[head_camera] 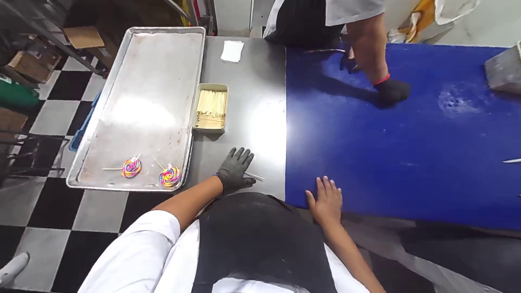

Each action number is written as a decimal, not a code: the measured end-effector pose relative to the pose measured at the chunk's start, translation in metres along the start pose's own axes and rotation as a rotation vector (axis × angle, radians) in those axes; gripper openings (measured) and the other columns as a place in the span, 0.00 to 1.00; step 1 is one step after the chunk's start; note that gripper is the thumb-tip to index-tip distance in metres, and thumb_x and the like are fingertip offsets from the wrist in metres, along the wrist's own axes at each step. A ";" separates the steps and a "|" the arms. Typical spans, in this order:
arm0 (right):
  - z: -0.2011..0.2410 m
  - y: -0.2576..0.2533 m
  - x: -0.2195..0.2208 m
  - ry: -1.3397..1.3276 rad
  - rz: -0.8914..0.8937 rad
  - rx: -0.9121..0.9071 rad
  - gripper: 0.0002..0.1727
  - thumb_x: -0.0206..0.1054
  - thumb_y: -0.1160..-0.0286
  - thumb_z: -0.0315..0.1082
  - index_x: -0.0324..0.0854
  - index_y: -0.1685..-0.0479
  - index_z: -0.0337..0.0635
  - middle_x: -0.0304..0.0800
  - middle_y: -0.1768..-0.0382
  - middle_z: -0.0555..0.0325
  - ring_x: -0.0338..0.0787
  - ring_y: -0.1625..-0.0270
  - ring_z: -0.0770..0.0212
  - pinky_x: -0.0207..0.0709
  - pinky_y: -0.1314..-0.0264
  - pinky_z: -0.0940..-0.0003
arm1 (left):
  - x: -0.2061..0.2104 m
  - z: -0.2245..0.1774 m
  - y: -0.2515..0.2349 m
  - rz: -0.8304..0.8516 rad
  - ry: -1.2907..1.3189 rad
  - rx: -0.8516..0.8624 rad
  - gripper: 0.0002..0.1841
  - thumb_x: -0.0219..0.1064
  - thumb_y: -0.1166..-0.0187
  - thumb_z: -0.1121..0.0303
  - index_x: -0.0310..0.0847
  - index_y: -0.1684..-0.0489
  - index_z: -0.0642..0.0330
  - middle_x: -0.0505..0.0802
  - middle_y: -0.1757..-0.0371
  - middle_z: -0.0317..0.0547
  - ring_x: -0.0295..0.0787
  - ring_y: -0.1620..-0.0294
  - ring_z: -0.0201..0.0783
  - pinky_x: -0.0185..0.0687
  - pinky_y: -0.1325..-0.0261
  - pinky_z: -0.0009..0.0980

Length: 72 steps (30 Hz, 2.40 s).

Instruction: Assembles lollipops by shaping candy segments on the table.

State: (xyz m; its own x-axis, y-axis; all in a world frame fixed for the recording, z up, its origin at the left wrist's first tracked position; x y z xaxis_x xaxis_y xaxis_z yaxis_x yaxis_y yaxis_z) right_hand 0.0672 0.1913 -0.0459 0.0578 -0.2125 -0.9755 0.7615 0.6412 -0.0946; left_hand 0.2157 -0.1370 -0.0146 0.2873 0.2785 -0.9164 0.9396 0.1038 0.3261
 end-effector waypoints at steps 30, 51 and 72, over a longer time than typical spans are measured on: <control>-0.010 0.013 0.009 -0.011 -0.304 -0.005 0.35 0.47 0.21 0.60 0.87 0.30 0.50 0.84 0.24 0.49 0.78 0.18 0.42 0.61 0.14 0.36 | 0.028 -0.012 -0.006 -0.066 -0.103 -0.172 0.51 0.37 0.26 0.21 0.56 0.06 0.46 0.58 0.04 0.51 0.44 0.03 0.57 0.32 0.06 0.62; 0.056 0.007 0.007 -0.065 -0.412 -0.232 0.23 0.58 0.21 0.47 0.76 0.88 0.51 0.78 0.86 0.62 0.83 0.76 0.59 0.76 0.70 0.60 | -0.020 0.021 -0.066 -0.016 0.016 -0.236 0.35 0.43 0.15 0.35 0.89 0.74 0.50 0.96 0.64 0.47 0.95 0.54 0.50 0.84 0.55 0.60; 0.054 0.007 0.011 -0.055 -0.476 -0.276 0.25 0.57 0.22 0.49 0.75 0.90 0.52 0.75 0.88 0.64 0.80 0.79 0.60 0.73 0.71 0.61 | -0.015 0.033 -0.074 -0.115 0.074 -0.177 0.33 0.49 0.16 0.36 0.91 0.73 0.51 0.97 0.63 0.47 0.95 0.53 0.51 0.84 0.50 0.62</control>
State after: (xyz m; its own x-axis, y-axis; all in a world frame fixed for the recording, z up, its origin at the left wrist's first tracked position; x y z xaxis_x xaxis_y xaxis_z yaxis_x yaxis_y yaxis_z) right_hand 0.1081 0.1541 -0.0462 -0.2126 -0.5596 -0.8011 0.5142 0.6330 -0.5787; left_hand 0.1482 -0.1801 -0.0330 0.1593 0.3235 -0.9327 0.9163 0.3032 0.2616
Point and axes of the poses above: each hand's wrist, its own y-axis away from the middle knuckle, its own x-axis out of the palm, z = x × y, the point moved 5 cm from there along -y, towards the middle knuckle
